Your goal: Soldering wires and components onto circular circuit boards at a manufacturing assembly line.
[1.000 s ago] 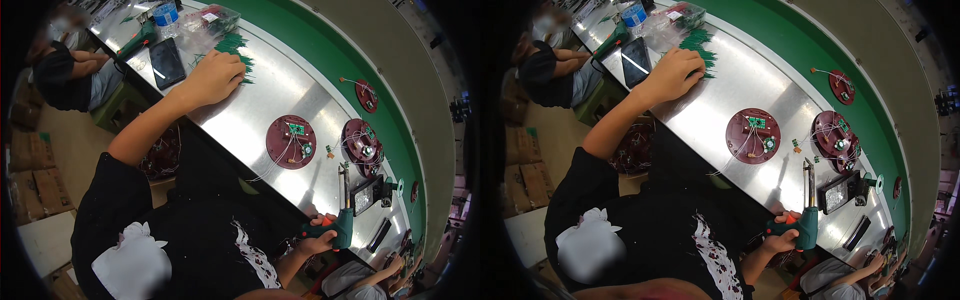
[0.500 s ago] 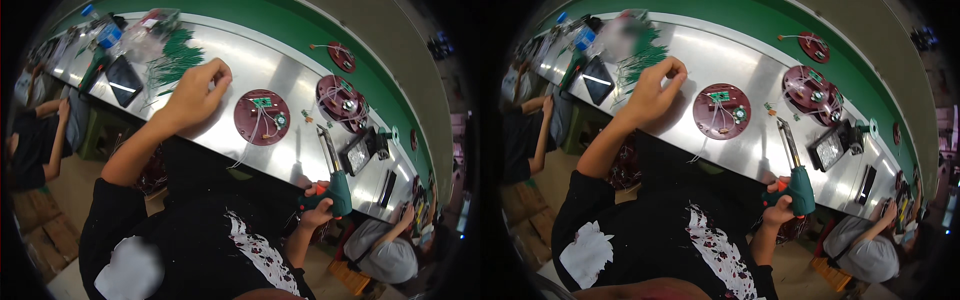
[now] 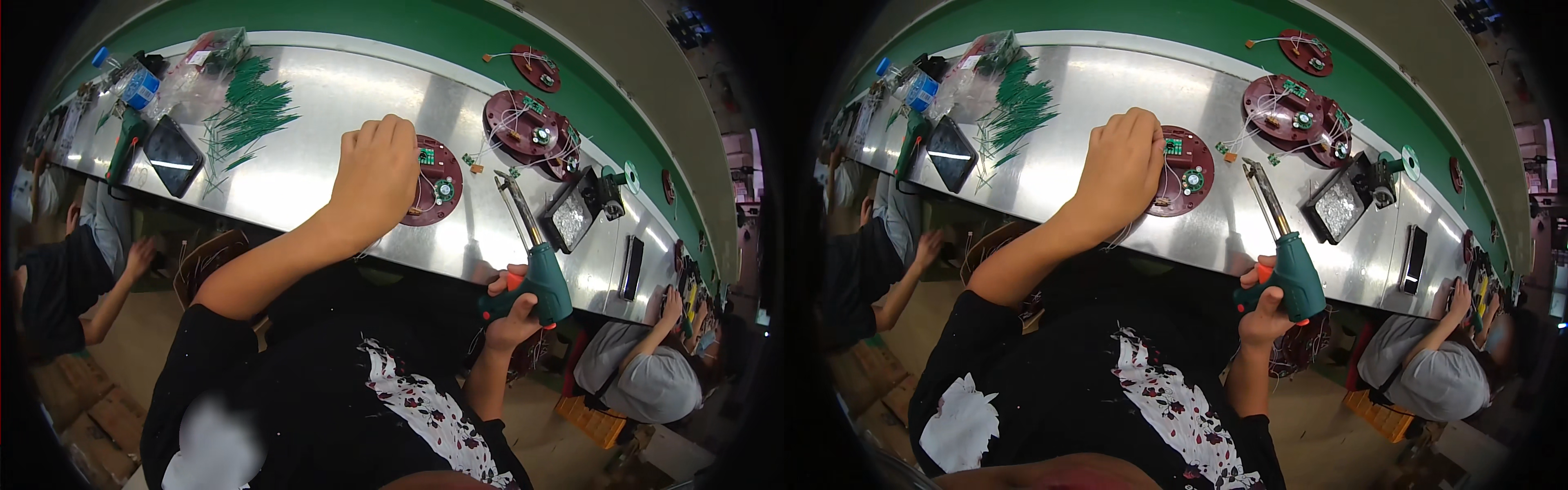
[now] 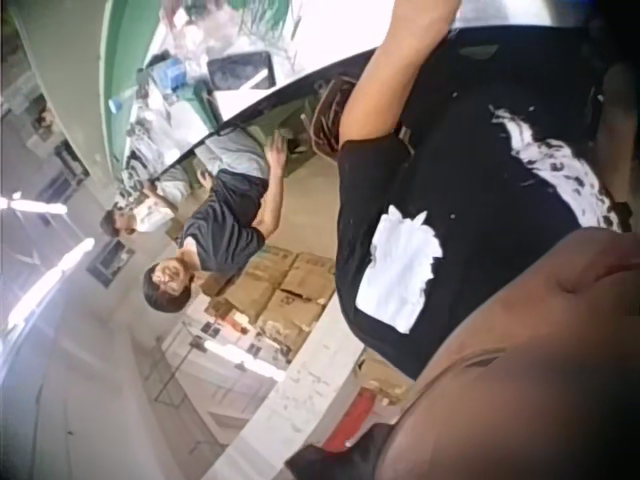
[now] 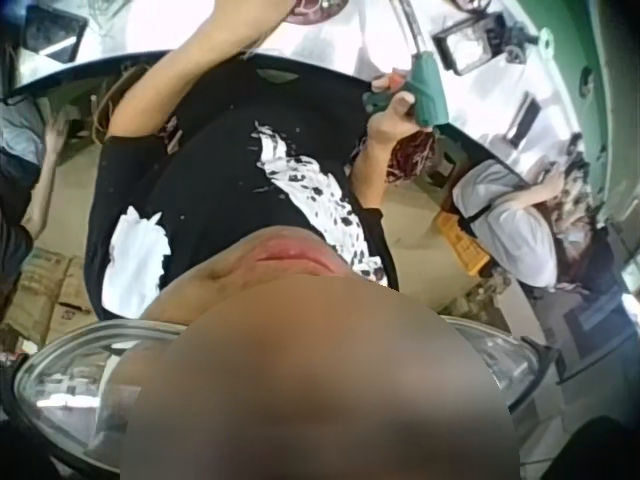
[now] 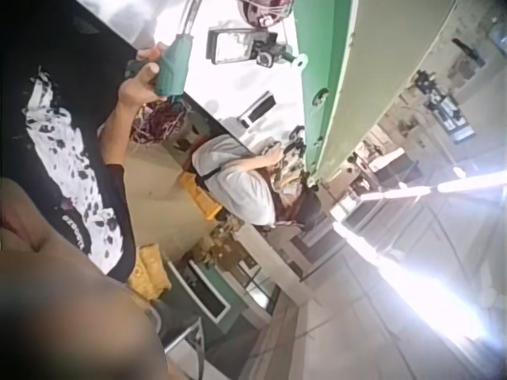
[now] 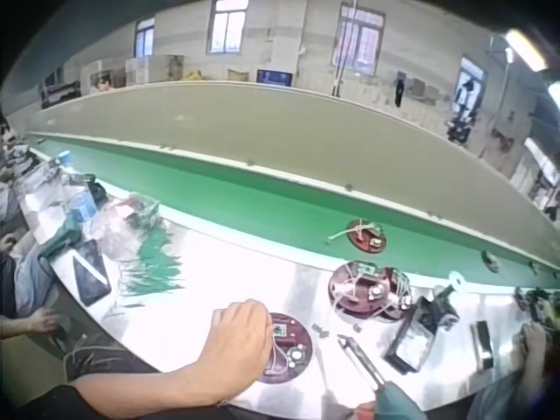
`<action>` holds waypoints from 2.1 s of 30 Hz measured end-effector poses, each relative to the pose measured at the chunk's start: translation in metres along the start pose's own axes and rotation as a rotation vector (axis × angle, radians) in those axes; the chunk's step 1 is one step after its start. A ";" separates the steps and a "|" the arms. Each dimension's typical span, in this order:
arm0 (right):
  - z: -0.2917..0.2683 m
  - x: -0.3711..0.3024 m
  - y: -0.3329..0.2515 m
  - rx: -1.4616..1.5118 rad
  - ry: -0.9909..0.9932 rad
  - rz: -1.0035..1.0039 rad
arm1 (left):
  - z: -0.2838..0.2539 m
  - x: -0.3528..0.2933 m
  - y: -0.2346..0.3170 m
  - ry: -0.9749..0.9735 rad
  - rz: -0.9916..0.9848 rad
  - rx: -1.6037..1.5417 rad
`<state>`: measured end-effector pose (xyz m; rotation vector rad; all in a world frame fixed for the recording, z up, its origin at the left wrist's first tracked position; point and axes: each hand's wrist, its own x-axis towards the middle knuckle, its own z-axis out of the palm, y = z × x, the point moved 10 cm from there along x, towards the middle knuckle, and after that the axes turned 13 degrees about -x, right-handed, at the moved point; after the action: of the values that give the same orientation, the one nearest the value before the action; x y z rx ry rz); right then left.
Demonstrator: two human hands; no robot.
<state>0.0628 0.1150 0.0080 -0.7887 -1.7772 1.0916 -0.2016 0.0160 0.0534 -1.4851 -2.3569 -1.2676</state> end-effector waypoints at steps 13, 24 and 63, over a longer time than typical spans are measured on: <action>0.013 0.000 -0.016 -0.063 -0.134 -0.076 | 0.009 -0.011 0.028 -0.272 0.200 -0.040; 0.020 -0.010 -0.006 -0.086 -0.252 -0.055 | 0.013 -0.012 0.033 -0.327 0.219 0.069; 0.021 -0.011 0.001 0.017 -0.219 0.020 | 0.021 -0.005 0.028 -0.455 0.187 0.122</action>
<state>0.0485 0.0995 -0.0016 -0.6991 -1.9423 1.2437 -0.1700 0.0314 0.0544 -2.0708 -2.4095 -0.7928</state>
